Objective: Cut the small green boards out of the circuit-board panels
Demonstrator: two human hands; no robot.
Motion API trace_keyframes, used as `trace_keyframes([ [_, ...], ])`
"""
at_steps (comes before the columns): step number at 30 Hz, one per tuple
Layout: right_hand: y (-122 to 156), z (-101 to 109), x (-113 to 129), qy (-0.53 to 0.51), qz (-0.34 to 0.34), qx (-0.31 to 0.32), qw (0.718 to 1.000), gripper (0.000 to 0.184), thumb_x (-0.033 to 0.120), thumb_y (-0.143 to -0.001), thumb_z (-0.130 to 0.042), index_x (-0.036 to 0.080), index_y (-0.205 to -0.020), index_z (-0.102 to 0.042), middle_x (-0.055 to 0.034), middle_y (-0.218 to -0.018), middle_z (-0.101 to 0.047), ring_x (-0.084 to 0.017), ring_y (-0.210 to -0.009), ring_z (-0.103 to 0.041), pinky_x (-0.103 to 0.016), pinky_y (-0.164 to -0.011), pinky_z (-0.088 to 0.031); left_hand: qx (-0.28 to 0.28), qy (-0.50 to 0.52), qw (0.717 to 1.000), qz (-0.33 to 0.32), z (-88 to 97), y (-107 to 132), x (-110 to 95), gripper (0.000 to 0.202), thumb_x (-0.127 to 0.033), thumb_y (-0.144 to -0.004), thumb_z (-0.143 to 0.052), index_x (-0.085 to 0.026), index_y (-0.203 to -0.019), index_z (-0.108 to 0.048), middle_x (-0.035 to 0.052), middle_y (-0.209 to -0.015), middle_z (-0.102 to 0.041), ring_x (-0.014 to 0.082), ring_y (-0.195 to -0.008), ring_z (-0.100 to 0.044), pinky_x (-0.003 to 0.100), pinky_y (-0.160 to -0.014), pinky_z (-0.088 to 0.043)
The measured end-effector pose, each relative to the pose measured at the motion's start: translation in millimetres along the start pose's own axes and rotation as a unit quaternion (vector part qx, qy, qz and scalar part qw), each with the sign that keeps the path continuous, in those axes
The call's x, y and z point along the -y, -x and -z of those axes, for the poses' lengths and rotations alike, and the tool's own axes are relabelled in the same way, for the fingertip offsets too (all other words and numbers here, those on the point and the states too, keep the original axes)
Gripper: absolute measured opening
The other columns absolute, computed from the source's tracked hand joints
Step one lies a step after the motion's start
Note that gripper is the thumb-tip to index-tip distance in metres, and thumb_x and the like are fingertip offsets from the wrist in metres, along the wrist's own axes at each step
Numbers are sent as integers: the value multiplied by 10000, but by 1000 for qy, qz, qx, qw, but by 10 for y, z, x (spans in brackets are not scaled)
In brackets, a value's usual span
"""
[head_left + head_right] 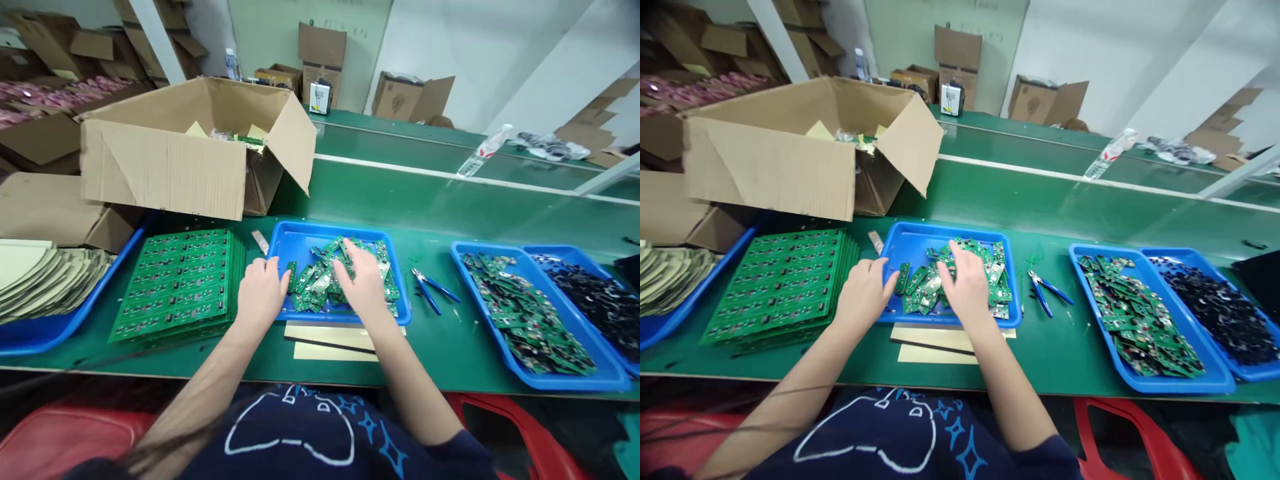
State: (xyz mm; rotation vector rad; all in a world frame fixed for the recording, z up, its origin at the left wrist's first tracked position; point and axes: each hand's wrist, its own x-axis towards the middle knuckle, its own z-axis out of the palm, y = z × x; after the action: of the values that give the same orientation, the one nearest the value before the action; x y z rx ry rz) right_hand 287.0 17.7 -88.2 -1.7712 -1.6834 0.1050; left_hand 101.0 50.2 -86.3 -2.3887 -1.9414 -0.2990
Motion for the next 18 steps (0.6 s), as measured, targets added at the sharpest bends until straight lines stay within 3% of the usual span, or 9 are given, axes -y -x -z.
trace_keyframes([
  [2, 52, 66, -214, 63, -74, -25, 995, 574, 495, -873, -345, 141, -1320, -408, -182, -1282, -471, -287, -1203, -409, -455, -949, -359, -35, 25, 999, -2, -142, 45, 108, 423, -340, -847, -418, -61, -1158, -487, 197, -1068, -535, 295, -976, -555, 386, -794, -469],
  [5, 105, 106, -411, 148, -176, 74, 970, 612, 533, -867, -328, 169, -1359, -356, -211, -1379, -356, -343, -1279, -320, -522, -973, -298, -52, 107, 993, -25, -380, 84, 216, 415, -293, -839, -409, -41, -1164, -467, 200, -1097, -518, 277, -1026, -529, 398, -873, -451],
  [7, 112, 81, -416, 170, -186, 138, 958, 607, 536, -872, -315, 185, -1367, -343, -207, -1410, -318, -361, -1291, -302, -519, -981, -287, -85, 145, 985, -29, -496, 96, 245, 396, -276, -856, -359, -45, -1158, -469, 196, -1082, -523, 270, -1039, -519, 414, -904, -437],
  [11, 63, -44, -207, 193, -169, 161, 953, 603, 524, -875, -321, 198, -1382, -315, -182, -1448, -267, -392, -1305, -256, -530, -978, -285, -124, 155, 979, -36, -583, 124, 262, 387, -267, -874, -306, -51, -1139, -485, 195, -1035, -552, 278, -1036, -522, 443, -898, -439],
  [18, -10, -321, 228, 170, -159, 155, 960, 608, 534, -875, -275, 224, -1398, -278, -125, -1452, -289, -431, -1306, -200, -661, -960, -193, -85, 109, 990, -41, -535, 203, 230, 445, -315, -852, -358, -32, -1171, -483, 247, -1164, -532, 328, -1140, -484, 480, -920, -421],
])
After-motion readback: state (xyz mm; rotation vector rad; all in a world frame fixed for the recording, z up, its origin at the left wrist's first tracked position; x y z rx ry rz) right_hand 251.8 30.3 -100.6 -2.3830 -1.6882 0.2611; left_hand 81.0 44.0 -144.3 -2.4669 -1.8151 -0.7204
